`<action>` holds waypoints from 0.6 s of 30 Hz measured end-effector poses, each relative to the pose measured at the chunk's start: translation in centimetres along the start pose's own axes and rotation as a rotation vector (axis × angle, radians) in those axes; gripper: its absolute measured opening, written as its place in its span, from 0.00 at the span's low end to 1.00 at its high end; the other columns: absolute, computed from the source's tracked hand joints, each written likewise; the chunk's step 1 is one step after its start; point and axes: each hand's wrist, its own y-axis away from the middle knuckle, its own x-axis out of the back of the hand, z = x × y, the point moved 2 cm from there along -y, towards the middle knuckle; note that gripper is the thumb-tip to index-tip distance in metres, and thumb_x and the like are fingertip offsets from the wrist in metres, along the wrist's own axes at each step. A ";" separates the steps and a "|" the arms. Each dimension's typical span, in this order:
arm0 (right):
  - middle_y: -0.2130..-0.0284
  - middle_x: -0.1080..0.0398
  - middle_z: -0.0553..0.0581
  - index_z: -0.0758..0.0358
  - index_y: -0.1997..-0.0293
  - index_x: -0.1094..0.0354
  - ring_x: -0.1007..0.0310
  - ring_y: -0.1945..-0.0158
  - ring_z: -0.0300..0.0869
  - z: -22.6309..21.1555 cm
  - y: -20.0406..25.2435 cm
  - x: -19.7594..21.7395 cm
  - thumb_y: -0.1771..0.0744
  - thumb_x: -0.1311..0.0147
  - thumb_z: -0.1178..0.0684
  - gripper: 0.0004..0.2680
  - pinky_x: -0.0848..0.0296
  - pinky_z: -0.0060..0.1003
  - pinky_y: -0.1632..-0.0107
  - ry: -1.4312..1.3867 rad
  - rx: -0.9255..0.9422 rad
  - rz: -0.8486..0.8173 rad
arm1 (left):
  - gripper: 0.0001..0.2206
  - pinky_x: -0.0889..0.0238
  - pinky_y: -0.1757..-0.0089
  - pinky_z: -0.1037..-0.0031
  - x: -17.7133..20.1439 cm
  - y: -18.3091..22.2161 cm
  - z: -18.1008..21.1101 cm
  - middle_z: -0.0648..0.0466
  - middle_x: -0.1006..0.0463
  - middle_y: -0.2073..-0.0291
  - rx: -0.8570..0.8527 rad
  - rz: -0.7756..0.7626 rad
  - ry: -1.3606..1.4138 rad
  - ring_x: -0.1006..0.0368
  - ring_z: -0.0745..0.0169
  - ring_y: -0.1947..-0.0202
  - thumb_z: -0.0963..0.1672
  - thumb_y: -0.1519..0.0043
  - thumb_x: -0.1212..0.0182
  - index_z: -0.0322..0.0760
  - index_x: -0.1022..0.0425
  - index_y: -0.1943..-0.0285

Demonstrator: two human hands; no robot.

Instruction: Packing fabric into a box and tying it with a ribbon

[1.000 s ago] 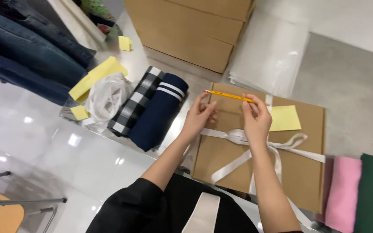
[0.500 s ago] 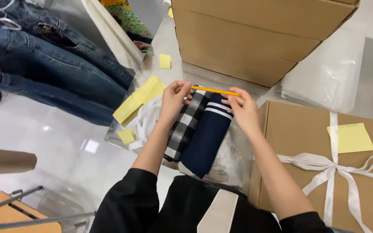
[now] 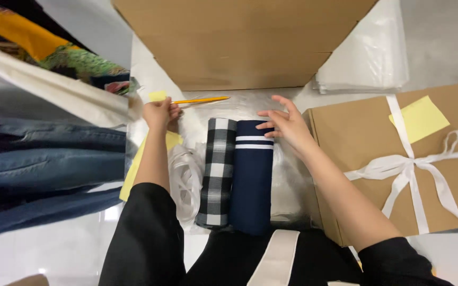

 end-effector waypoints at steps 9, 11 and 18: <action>0.48 0.23 0.67 0.58 0.24 0.50 0.16 0.55 0.49 1.3 4.6 6.0 0.28 0.48 0.55 0.21 0.14 0.37 0.59 -0.076 -0.031 0.072 | 0.18 0.14 0.71 0.68 -2.8 1.1 3.0 0.41 0.13 0.65 0.009 0.148 0.025 0.11 0.54 0.70 0.50 0.29 0.41 0.30 0.32 0.41; 0.48 0.23 0.67 0.58 0.24 0.50 0.16 0.54 0.49 1.2 6.4 7.8 0.28 0.48 0.55 0.21 0.14 0.37 0.58 -0.117 -0.013 0.111 | 0.20 0.13 0.70 0.65 -2.8 0.1 2.2 0.42 0.13 0.62 0.043 0.131 0.049 0.11 0.51 0.69 0.51 0.28 0.42 0.36 0.38 0.35; 0.50 0.21 0.62 0.59 0.36 0.36 0.18 0.58 0.45 -0.2 14.3 17.7 0.29 0.47 0.55 0.13 0.20 0.33 0.59 -0.180 0.222 0.499 | 0.21 0.27 0.63 0.77 -6.4 10.2 7.7 0.58 0.19 0.47 0.048 0.089 -0.152 0.26 0.71 0.67 0.52 0.36 0.41 0.57 0.43 0.36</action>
